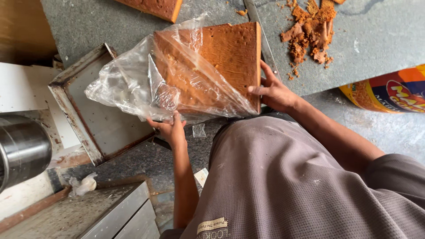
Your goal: The person slices a rectangular cake into strips using a long serrated knife on a countertop. They trim the edges, cut the cake into uniform strips, and then unwrap a second cake from a plastic bag to continue slicing.
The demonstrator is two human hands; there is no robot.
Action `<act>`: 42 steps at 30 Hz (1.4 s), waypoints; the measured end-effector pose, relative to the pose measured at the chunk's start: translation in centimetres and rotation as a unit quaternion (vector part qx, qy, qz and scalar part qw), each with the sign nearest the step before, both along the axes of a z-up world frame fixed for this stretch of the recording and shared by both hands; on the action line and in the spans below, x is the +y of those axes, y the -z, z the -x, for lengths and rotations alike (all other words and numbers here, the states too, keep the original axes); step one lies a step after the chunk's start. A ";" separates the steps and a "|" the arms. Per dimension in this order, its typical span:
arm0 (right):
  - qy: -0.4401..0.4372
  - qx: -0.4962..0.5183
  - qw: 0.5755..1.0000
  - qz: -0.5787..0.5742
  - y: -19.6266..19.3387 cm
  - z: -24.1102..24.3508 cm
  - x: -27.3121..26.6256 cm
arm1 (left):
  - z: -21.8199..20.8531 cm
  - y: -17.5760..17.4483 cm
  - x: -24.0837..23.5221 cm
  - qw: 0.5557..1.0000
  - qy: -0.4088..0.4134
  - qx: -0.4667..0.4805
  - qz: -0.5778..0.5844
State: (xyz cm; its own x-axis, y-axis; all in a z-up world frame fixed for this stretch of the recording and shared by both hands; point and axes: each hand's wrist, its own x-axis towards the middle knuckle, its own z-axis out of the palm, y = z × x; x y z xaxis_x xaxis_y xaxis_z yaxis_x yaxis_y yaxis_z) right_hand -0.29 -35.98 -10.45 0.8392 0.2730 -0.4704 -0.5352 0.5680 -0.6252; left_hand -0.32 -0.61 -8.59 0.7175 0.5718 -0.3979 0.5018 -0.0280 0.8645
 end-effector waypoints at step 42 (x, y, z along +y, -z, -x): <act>0.089 -0.087 0.966 0.225 -1.3 -5.3 -1.7 | -0.9 -11.9 12.8 0.896 0.142 0.014 -0.420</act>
State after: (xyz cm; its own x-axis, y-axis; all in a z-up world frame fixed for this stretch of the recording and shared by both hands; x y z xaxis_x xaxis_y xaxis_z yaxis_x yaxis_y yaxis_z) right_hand 5.00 -37.68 -9.18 0.9308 -0.0822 -0.3563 -0.3194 0.2915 -0.9017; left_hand 0.58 12.18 3.27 0.8776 0.4745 0.0683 0.3926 -0.7931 0.4656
